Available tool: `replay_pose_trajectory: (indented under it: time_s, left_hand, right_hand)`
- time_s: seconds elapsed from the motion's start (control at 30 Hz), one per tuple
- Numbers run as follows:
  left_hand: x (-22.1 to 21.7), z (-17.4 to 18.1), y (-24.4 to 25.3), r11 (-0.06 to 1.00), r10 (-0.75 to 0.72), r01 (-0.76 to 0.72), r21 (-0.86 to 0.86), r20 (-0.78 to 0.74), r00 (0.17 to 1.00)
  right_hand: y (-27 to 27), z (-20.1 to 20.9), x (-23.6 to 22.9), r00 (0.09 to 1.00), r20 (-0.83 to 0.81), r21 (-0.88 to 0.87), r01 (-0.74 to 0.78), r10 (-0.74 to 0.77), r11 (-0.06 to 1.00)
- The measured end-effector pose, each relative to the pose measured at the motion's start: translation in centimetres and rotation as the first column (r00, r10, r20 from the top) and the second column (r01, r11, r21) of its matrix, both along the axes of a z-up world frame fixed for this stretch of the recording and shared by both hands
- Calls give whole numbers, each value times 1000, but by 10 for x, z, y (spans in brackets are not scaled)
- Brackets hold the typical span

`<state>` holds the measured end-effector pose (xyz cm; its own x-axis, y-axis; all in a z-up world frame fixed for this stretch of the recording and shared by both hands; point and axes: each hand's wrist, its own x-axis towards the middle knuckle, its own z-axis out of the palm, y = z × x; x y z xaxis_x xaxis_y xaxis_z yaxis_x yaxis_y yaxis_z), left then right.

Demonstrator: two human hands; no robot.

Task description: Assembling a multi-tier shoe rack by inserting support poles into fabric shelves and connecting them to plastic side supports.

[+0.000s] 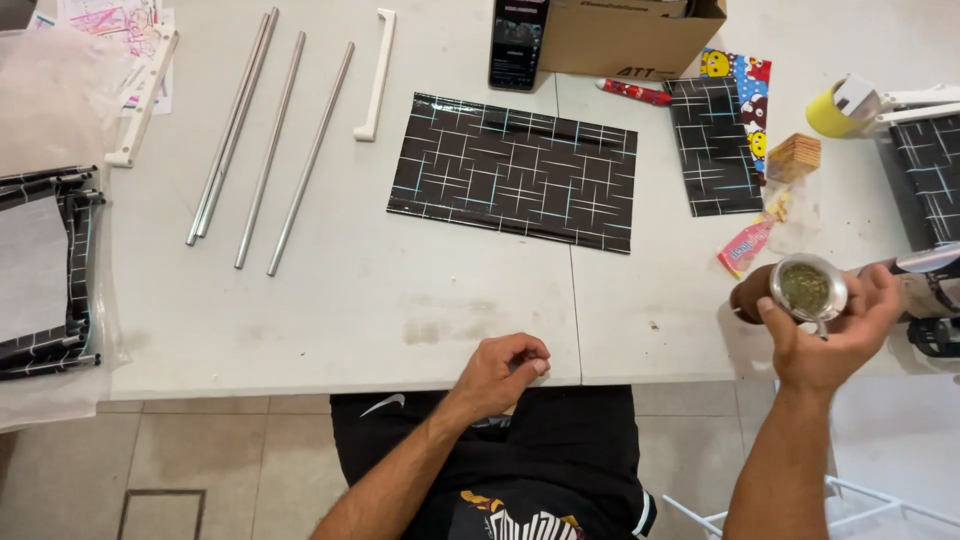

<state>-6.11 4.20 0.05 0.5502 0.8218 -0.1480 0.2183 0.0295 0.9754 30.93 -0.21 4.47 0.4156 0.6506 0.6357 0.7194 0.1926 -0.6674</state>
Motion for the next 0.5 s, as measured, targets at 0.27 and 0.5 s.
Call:
replay_pose_trajectory:
  time_s: [0.27, 0.5]
  left_hand:
    - [-2, -5, 0, 999, 3, -5, 46, 50, 999]
    - [-7, -3, -4, 992, 7, -19, 122, 98, 995]
  right_hand:
    - [10, 45, -142, 923, -89, 163, -356, 373, 920]
    - [-1, 92, -226, 827, -168, 167, -513, 537, 842]
